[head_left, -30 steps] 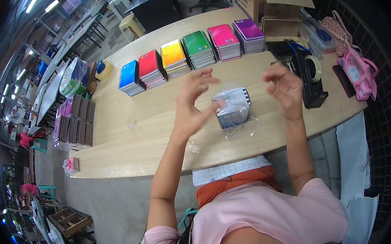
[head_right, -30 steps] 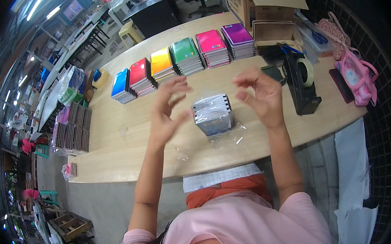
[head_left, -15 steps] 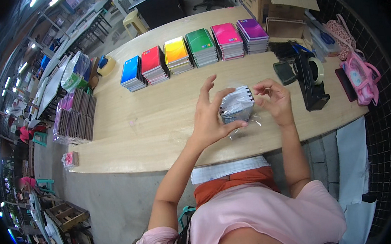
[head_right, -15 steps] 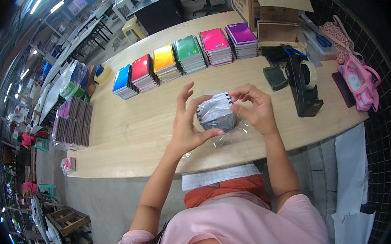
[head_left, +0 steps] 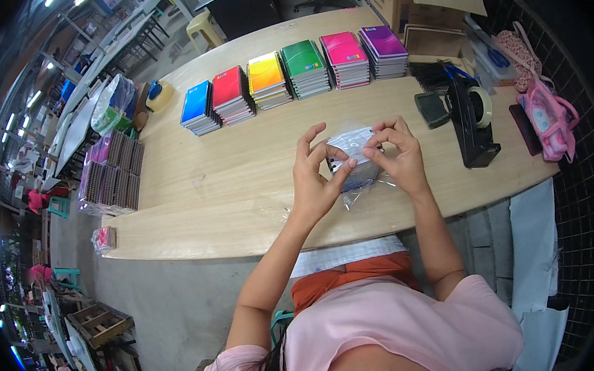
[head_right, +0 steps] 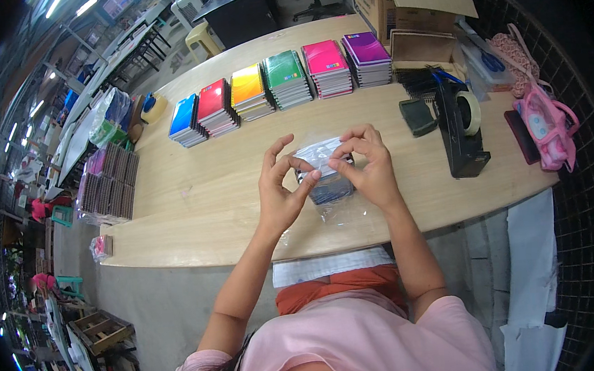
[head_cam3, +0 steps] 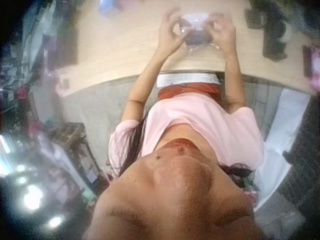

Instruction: The person wraps stacks of small notebooks in plastic film, using tape to secure the packaging.

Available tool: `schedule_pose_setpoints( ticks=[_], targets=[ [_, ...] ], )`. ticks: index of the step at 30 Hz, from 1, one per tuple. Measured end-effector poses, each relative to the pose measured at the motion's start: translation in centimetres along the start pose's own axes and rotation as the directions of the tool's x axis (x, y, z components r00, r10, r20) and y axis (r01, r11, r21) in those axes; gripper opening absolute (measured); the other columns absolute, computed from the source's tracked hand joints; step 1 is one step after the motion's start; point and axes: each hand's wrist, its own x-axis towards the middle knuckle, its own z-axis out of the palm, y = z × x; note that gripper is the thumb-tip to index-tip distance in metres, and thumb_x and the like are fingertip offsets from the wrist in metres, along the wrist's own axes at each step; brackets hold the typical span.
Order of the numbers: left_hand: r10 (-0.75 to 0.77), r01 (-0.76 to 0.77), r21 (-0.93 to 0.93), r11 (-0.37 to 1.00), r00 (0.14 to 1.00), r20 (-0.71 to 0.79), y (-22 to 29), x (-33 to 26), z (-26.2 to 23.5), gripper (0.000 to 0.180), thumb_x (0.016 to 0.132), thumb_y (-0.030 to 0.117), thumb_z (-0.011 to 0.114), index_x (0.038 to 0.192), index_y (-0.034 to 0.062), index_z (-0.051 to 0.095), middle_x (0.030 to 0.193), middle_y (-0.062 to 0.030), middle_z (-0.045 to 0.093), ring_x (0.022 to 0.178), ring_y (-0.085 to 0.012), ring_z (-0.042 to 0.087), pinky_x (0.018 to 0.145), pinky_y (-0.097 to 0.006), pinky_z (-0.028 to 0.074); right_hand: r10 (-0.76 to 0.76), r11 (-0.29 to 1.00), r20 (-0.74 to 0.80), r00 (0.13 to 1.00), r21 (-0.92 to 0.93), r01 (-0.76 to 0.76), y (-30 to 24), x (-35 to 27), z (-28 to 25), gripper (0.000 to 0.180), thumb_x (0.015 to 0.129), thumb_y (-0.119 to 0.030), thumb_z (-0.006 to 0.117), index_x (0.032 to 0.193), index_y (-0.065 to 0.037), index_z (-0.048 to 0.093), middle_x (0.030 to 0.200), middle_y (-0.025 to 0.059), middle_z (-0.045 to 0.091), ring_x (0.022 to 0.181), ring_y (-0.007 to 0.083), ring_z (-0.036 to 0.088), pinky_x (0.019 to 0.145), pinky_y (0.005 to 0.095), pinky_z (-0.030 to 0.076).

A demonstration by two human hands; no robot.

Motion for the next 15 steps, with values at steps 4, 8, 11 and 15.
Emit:
schedule_pose_setpoints(
  ticks=[4,8,11,15],
  targets=[
    [-0.001,0.0,0.026,1.0,1.0,0.024,-0.6,0.4,0.0,0.02,0.074,0.012,0.083,0.081,0.0032,0.066,0.129,-0.0195,0.056,0.117,-0.0292,0.058,0.095,-0.038,0.047,0.095,0.955,-0.036,0.995,0.286,-0.081,1.2,0.1,0.8,0.012,0.072,-0.002,0.079,0.08,-0.001,0.07,0.118,0.0132,0.057,0.107,0.0206,0.056,0.089,0.0303,0.044],
    [-0.124,0.126,-0.046,0.991,0.992,0.036,-1.1,0.3,0.4,0.019,0.075,0.01,0.082,0.08,0.0036,0.065,0.12,-0.0175,0.063,0.102,-0.0219,0.063,0.086,-0.034,0.049,0.131,0.967,-0.042,0.991,0.226,-0.118,1.4,0.0,0.8,0.01,0.073,-0.001,0.079,0.079,-0.001,0.07,0.118,0.0135,0.058,0.109,0.0193,0.057,0.087,0.0299,0.046],
    [-0.189,0.195,-0.103,0.975,0.98,0.063,-1.3,0.5,0.6,0.025,0.074,0.006,0.081,0.09,0.0024,0.063,0.114,-0.0157,0.064,0.095,-0.019,0.063,0.081,-0.031,0.05,0.113,0.97,-0.038,0.993,0.219,-0.102,1.5,0.2,0.8,0.016,0.073,0.0,0.078,0.086,-0.001,0.069,0.115,0.0122,0.059,0.104,0.0178,0.059,0.084,0.0292,0.049],
    [-0.235,0.223,-0.305,0.926,0.972,-0.004,-2.1,1.4,1.2,0.04,0.072,-0.003,0.076,0.106,0.0005,0.055,0.103,-0.0126,0.063,0.088,-0.017,0.061,0.079,-0.028,0.049,0.298,0.866,0.046,0.953,0.406,-0.291,0.6,1.4,1.3,0.043,0.07,0.003,0.077,0.108,-0.002,0.059,0.106,0.0091,0.061,0.098,0.0146,0.06,0.079,0.0268,0.049]
  ],
)
